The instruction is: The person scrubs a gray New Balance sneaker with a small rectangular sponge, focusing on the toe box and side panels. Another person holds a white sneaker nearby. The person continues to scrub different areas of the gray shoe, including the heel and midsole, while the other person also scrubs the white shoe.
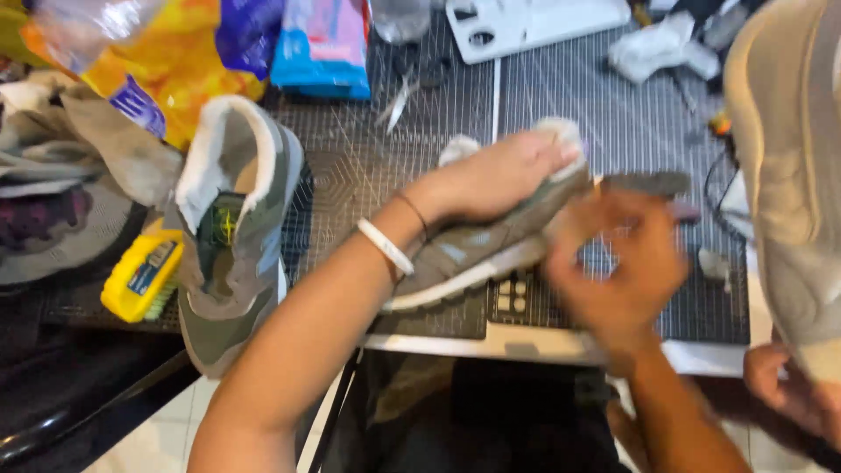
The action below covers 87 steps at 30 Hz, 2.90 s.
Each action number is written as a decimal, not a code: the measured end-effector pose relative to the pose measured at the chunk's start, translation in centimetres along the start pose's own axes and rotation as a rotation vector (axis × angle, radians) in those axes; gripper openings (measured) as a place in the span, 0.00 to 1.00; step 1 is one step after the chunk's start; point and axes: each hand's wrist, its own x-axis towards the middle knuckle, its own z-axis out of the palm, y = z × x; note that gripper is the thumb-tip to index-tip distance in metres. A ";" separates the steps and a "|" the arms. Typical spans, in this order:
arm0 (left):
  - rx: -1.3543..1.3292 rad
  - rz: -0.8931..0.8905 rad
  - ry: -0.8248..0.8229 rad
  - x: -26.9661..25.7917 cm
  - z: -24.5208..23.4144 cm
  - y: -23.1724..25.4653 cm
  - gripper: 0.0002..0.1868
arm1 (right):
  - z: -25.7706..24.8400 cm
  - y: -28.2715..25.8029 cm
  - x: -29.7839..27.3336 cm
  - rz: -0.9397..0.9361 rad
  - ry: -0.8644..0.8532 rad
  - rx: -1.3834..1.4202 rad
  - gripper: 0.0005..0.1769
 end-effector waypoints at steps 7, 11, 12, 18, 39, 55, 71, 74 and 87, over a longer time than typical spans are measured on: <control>0.030 0.006 0.044 0.5 -1.1 0.1 0.19 | 0.7 1.4 0.6 -0.199 0.025 0.047 0.12; -0.013 0.070 0.042 0.9 -0.7 -0.6 0.18 | -0.4 0.4 2.6 -0.162 0.015 0.072 0.09; -0.005 0.069 0.069 0.9 -0.9 -0.6 0.18 | -0.2 0.6 2.1 -0.184 0.023 0.087 0.09; -0.036 0.140 0.098 1.6 -0.6 -1.9 0.19 | 0.2 2.3 2.4 -0.275 0.000 0.081 0.13; -0.005 -0.033 0.100 2.0 -1.2 -1.2 0.22 | 1.0 1.5 2.5 -0.323 0.057 0.200 0.10; 0.047 -0.105 0.096 1.6 -2.3 0.2 0.25 | 2.0 3.1 3.4 -0.305 0.040 0.275 0.12; 0.038 -0.255 0.058 0.8 -2.1 2.2 0.25 | 3.3 2.7 1.6 -0.246 0.006 0.379 0.12; 0.066 -0.207 0.070 2.0 -2.4 0.9 0.26 | 2.6 3.5 4.0 -0.186 0.052 0.291 0.12; 0.026 -0.129 0.075 1.6 -2.2 -0.9 0.29 | 2.3 3.0 1.4 -0.197 -0.012 0.307 0.16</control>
